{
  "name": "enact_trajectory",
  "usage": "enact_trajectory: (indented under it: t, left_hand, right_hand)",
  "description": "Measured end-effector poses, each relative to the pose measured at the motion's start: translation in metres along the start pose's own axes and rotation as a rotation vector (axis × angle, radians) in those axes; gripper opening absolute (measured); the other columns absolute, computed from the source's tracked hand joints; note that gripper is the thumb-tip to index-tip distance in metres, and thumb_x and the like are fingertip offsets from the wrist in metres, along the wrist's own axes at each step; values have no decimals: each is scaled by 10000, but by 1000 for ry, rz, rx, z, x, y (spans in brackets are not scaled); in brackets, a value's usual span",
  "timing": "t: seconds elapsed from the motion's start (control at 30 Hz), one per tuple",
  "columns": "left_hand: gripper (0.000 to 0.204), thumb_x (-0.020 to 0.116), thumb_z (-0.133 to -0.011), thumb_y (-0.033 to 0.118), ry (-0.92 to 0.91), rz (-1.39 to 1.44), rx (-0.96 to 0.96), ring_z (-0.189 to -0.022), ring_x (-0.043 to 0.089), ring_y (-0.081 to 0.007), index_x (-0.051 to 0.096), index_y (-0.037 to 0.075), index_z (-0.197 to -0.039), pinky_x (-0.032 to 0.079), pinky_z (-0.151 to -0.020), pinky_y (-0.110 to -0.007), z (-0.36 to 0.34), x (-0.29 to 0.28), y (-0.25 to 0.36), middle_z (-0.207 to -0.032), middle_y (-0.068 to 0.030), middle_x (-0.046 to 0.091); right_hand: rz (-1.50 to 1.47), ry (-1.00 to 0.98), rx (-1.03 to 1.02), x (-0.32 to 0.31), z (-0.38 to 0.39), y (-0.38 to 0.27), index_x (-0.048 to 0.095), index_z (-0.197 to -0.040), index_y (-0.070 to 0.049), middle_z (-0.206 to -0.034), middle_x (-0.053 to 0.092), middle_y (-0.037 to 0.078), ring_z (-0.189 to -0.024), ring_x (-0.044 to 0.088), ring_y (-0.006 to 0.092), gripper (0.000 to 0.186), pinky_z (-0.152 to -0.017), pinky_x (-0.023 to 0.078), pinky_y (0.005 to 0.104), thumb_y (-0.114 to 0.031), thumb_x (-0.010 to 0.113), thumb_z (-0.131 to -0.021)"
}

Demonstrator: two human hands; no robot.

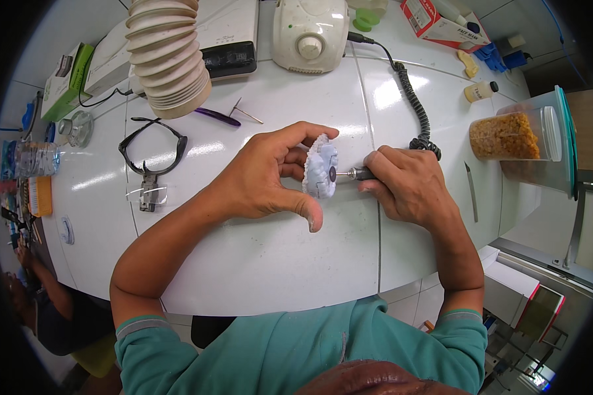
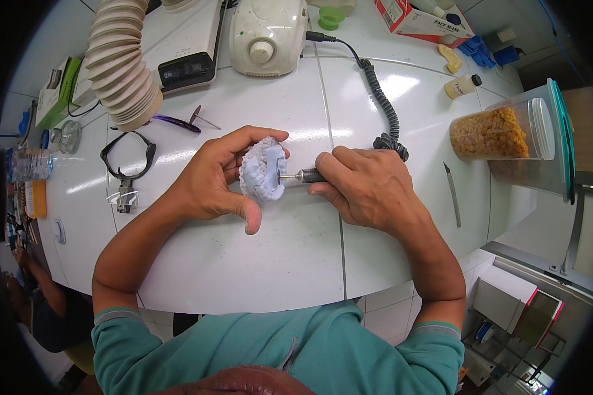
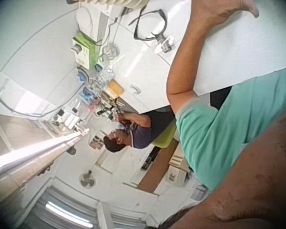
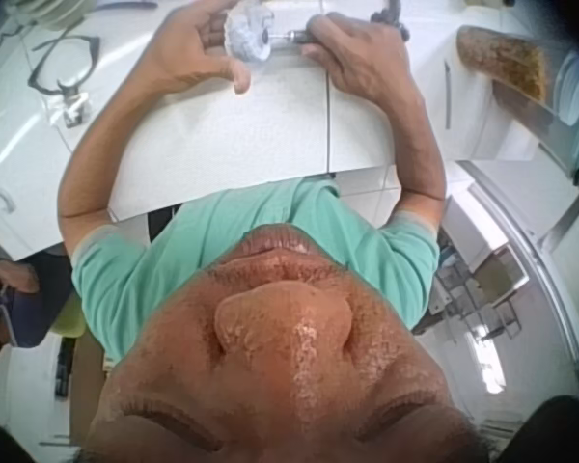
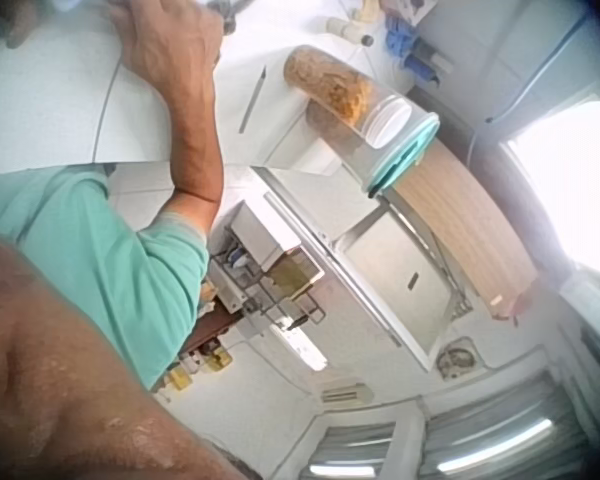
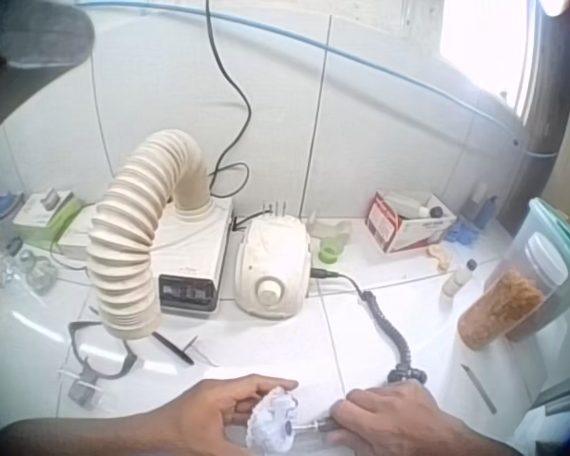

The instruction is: The person uses a rotary tool with a sanding bit to refine the edges of a dental mold and a small dental component, periodically fitting them together.

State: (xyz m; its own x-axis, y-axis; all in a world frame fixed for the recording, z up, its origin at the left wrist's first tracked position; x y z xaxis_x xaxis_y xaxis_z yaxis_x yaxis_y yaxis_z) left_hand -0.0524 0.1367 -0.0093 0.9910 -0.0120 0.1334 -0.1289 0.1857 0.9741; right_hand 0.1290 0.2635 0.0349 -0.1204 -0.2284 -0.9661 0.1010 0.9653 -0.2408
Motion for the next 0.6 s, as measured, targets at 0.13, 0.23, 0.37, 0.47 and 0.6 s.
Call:
enact_trajectory:
  t: [0.13,0.23,0.37,0.47,0.6]
  left_hand:
    - [1359,1090,-479,503,-1,8,3,-1347,667,-202,503,34,-1611,505,-1222,-373,0,1,0,-1434,-113,679]
    - [1351,1091,-486,500,-5,10,2,-1351,662,-202,500,35,-1608,501,-1225,-370,0,1,1,-1440,-111,669]
    - [1348,1095,-489,495,5,11,32,-1361,651,-199,497,36,-1607,499,-1225,-367,0,1,2,-1443,-110,657]
    - [1337,1100,-493,484,2,5,35,-1371,641,-199,498,41,-1601,493,-1228,-369,1,3,4,-1446,-110,649]
    - [1315,1111,-501,455,5,-1,47,-1374,628,-197,491,56,-1590,486,-1229,-373,1,3,3,-1456,-104,635]
  right_hand:
    - [1,6,-4,-1,-1,-1,624,-984,-117,-806,629,45,-682,688,267,363,-603,520,400,-454,750,-1030]
    - [4,0,1,-1,-1,-1,622,-986,-117,-809,629,46,-686,688,267,360,-608,521,399,-449,753,-1029]
    - [1,2,-2,-1,-1,-2,620,-989,-117,-811,630,47,-691,689,266,357,-612,521,397,-445,757,-1027]
    - [8,-4,4,-1,0,-2,618,-990,-116,-812,629,48,-693,688,265,358,-613,521,396,-443,759,-1026]
    - [-3,7,-4,0,-1,-2,618,-986,-112,-808,627,49,-684,684,267,358,-608,513,397,-438,760,-1028]
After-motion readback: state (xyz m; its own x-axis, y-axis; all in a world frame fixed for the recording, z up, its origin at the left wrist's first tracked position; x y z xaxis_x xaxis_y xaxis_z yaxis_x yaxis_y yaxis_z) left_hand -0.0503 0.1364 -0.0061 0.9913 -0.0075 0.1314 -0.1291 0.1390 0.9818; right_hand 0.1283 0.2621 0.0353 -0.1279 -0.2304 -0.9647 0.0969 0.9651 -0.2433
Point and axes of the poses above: each hand's wrist, its own z-axis away from the middle knuckle, its own x-axis out of the palm, y = z × x, the point moved 6 cm from there along -z, towards the middle knuckle
